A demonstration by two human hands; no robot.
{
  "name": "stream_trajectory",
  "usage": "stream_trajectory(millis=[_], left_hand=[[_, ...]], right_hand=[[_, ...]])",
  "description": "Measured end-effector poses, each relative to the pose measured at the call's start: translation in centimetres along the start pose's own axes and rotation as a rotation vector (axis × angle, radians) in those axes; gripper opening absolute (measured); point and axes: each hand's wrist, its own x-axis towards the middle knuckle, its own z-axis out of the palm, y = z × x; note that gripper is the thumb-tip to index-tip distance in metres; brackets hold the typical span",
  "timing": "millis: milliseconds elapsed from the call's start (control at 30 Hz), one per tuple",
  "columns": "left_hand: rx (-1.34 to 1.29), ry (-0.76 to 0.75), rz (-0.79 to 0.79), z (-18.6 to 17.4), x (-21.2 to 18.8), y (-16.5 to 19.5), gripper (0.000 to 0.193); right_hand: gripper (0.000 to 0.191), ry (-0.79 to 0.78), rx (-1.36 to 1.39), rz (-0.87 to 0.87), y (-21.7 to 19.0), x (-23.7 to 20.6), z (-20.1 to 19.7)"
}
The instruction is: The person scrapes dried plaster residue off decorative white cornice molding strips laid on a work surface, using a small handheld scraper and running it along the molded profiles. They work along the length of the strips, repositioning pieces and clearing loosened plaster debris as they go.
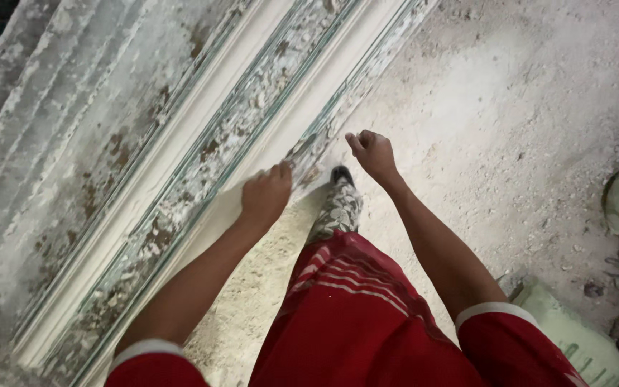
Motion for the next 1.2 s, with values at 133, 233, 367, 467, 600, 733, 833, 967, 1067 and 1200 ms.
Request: stream_trajectory(millis=[133, 233, 367, 467, 600, 733, 833, 967, 1067, 1200], left_hand=[[-0.262, -0.009, -0.050, 1.9, 10.5, 2.6, 0.011], [-0.340, 0.011, -0.082, 2.2, 20.8, 5.9, 0.006], [-0.231, -0.034, -0.081, 1.0, 30.1, 8.1, 0.013], [-0.394, 0.009, -0.078, 1.5, 31.3, 7.2, 0.013], [-0.506, -0.204, -0.190, 1.8, 25.2, 3.9, 0.023], [-0.568, -0.543, -0.243, 1.1, 17.3, 0.9, 0.060], [-0.529, -0.485, -0.289, 0.3, 13.8, -0.3, 0.057], [-0.441, -0.457, -0.362, 1.3, 15.3, 0.3, 0.044], [-0.499, -0.274, -0.329, 3.7, 21.1, 2.2, 0.029], [-0.491, -0.301, -0.321, 5.1, 29.6, 3.9, 0.025]], right_hand=[[0.022, 0.194, 0.149, -0.164, -0.2, 3.5, -1.5], [0.032, 0.269, 0.146, -0.233, 0.0, 6.8, -3.3], [0.053, 0.232, 0.006, -0.226, 0.6, 10.1, -5.6], [0.061, 0.198, -0.015, -0.257, 1.0, 12.3, -7.5], [0.069, 0.120, -0.009, -0.222, 1.6, 14.8, -9.2], [0.076, 0.085, 0.015, -0.288, 2.5, 17.8, -9.7], [0.082, 0.045, -0.015, -0.298, 3.2, 19.8, -9.7], [0.085, -0.042, -0.004, -0.163, 3.6, 20.9, -9.7], [0.084, -0.002, -0.052, -0.268, 3.1, 20.8, -10.0], [0.083, 0.025, -0.135, -0.264, 2.4, 20.3, -10.6]])
